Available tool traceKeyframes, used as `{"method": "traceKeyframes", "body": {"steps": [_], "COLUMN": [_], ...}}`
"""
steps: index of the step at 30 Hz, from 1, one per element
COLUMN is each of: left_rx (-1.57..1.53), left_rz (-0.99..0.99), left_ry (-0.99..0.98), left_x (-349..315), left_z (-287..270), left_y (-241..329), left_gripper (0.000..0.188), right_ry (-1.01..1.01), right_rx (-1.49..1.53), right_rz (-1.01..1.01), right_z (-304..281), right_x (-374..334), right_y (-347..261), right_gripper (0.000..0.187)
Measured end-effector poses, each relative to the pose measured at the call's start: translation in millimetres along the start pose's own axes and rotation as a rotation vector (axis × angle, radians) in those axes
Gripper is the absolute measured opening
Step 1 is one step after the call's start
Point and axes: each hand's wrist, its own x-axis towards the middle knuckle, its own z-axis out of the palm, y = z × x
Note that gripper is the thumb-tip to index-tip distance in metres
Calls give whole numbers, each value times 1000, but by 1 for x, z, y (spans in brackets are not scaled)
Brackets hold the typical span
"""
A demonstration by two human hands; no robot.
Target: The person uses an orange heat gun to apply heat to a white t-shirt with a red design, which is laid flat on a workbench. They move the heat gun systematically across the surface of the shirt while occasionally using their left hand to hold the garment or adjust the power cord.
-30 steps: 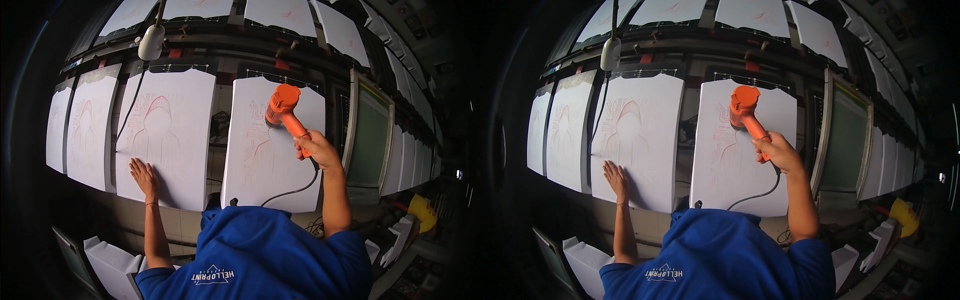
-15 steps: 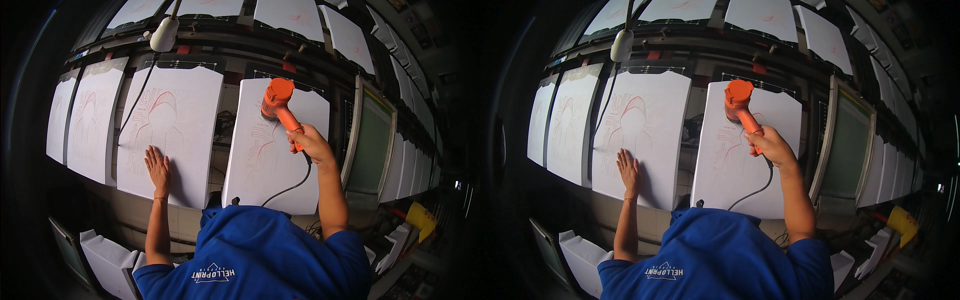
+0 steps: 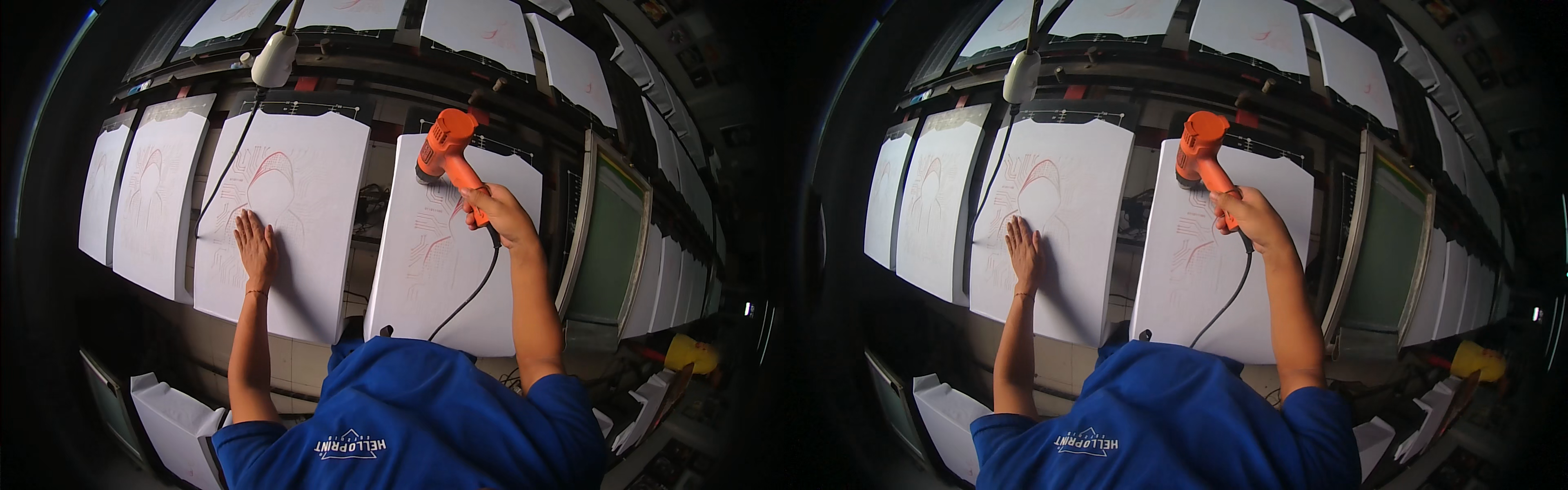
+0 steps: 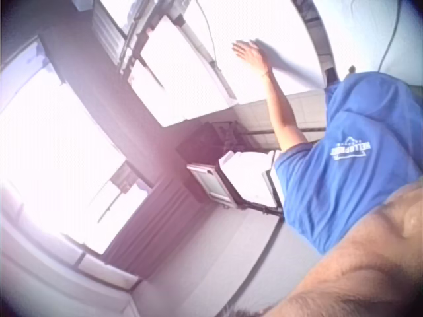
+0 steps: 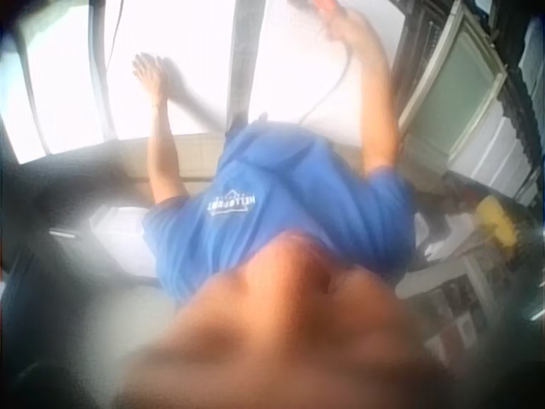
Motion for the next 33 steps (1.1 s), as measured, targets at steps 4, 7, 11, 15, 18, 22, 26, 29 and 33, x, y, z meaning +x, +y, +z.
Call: {"method": "traceKeyframes", "body": {"steps": [4,7,11,15,18,22,26,29,33], "left_rx": [36,5,-7,-29,-35,-61,-102,-79,36], "left_rz": [-122,-139,-44,58,144,274,367,307,-4], "left_ry": [52,64,46,66,91,47,-52,-36,42], "left_x": [43,70,98,115,110,74,31,11,-8], "left_z": [7,13,18,26,32,30,15,5,3], "left_y": [-28,-23,19,69,101,121,104,57,-44], "left_gripper": [61,63,64,63,63,62,59,58,58], "right_ry": [29,89,163,229,236,64,-36,-34,49], "right_rx": [-31,-26,-4,-33,-26,25,43,26,-19], "right_rz": [-19,-3,12,2,9,60,55,72,77], "right_z": [1,-7,-23,-32,-23,-10,4,7,5], "right_x": [-2,-8,-20,-27,-34,-52,-60,-60,-71], "right_y": [1,3,9,16,19,17,18,23,30], "right_gripper": [32,34,35,32,32,31,32,30,29]}}
